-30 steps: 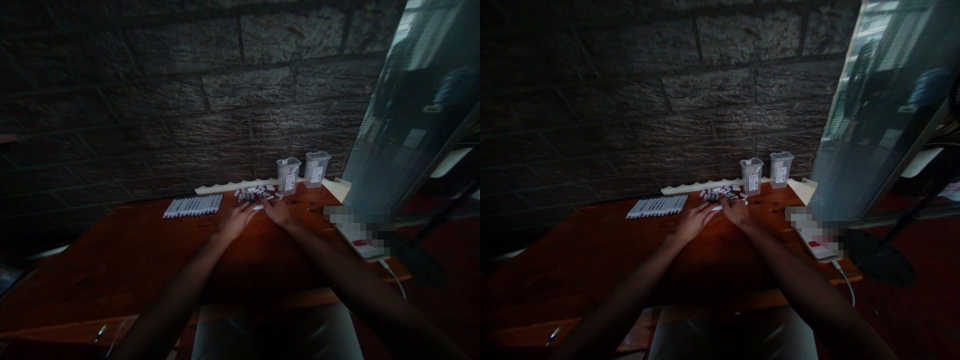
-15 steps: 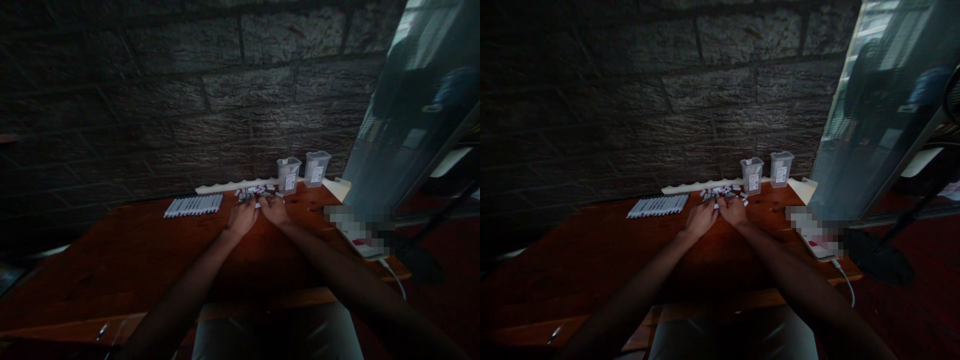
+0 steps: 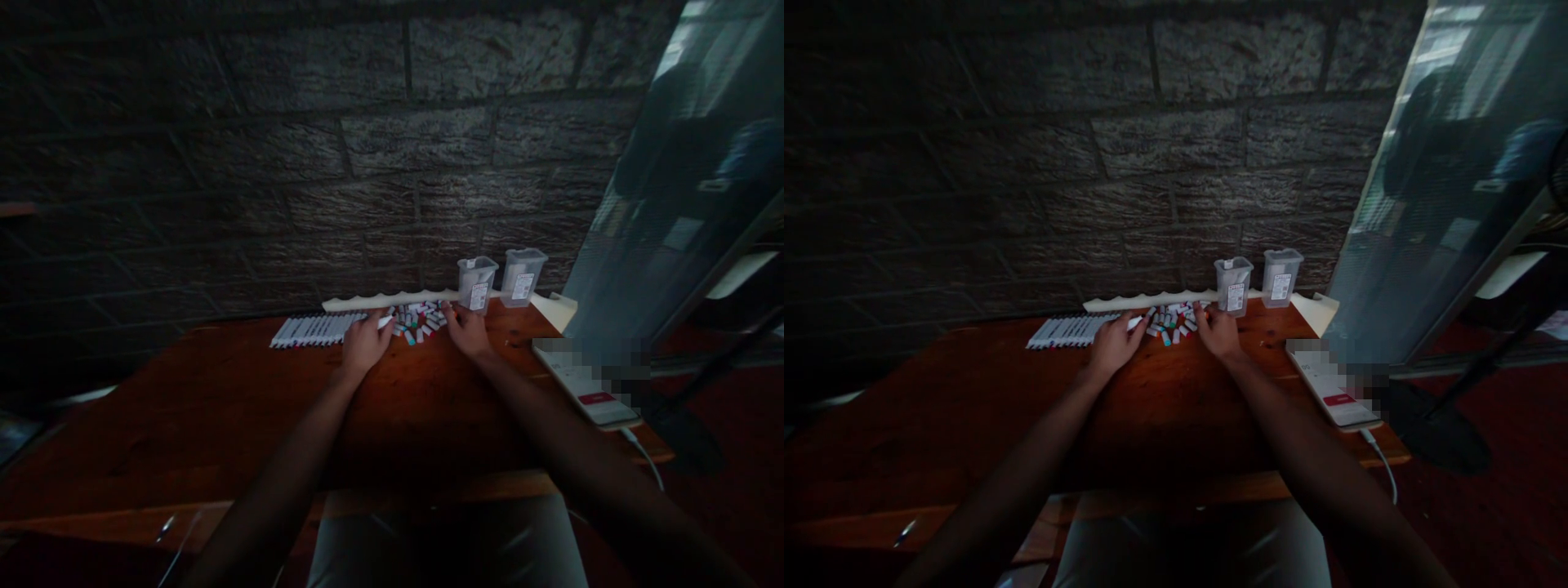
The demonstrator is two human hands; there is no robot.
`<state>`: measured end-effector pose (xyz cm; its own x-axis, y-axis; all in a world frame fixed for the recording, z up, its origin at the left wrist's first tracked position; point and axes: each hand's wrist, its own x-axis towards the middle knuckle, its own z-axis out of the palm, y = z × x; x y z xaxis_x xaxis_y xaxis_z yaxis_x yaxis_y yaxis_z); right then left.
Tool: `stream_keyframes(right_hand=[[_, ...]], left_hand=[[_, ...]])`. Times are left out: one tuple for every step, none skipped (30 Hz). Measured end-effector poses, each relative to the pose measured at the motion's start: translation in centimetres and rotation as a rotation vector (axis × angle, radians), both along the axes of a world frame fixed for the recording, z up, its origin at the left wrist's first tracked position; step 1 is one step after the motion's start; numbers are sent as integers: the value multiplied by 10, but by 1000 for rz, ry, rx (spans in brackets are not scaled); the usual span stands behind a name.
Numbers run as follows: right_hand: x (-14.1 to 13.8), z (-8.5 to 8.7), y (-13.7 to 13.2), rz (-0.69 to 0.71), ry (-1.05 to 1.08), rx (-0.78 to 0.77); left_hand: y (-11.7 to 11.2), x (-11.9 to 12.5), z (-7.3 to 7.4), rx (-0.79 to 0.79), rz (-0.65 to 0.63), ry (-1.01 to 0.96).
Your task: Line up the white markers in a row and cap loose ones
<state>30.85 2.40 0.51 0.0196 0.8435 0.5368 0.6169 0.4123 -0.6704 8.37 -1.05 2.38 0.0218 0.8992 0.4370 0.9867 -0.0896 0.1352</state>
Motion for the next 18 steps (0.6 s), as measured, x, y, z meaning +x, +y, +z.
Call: stream_keyframes(right_hand=[[-2,-1,0,7,-23,-9],[-3,-1,-1,16,-44,-17],[-4,-1,-1,25,-63,-23],[-3,-1,-1,36,-78,-30],[-3,-1,-2,47,-87,-37],[-2,-1,-1,56,-90,-44],[-1,-1,-1,63,-89,-54],[0,-1,-1,69,-86,-64],[1,-2,0,78,-82,-72],[1,-2,0,89,-76,-77],[1,-3,1,102,-69,-79],[1,-3,1,115,-58,-81],[1,-4,2,127,-45,-81],[0,-4,2,136,-32,-79],[0,-4,2,141,-23,-77],[0,-4,1,143,-20,-77],[-1,-4,1,142,-23,-79],[-1,-3,0,136,-30,-82]], left_hand=[[-1,5,0,-1,-32,-16],[-2,8,0,-8,-60,-32],[-3,10,-1,-14,-79,-48],[-3,10,-1,-14,-86,-63],[-3,9,-1,-6,-79,-74],[-3,7,-1,8,-58,-79],[-3,3,-1,24,-25,-80],[-2,0,-1,35,13,-77],[-2,-3,-1,39,45,-74],[-1,-6,0,33,66,-75],[0,-8,0,23,71,-84],[1,-10,0,13,63,-101],[1,-10,1,7,49,-118],[1,-11,1,2,39,-129],[1,-11,2,-2,39,-131],[1,-11,3,-10,53,-121],[0,-12,4,-22,77,-104],[0,-13,5,-39,109,-84]])
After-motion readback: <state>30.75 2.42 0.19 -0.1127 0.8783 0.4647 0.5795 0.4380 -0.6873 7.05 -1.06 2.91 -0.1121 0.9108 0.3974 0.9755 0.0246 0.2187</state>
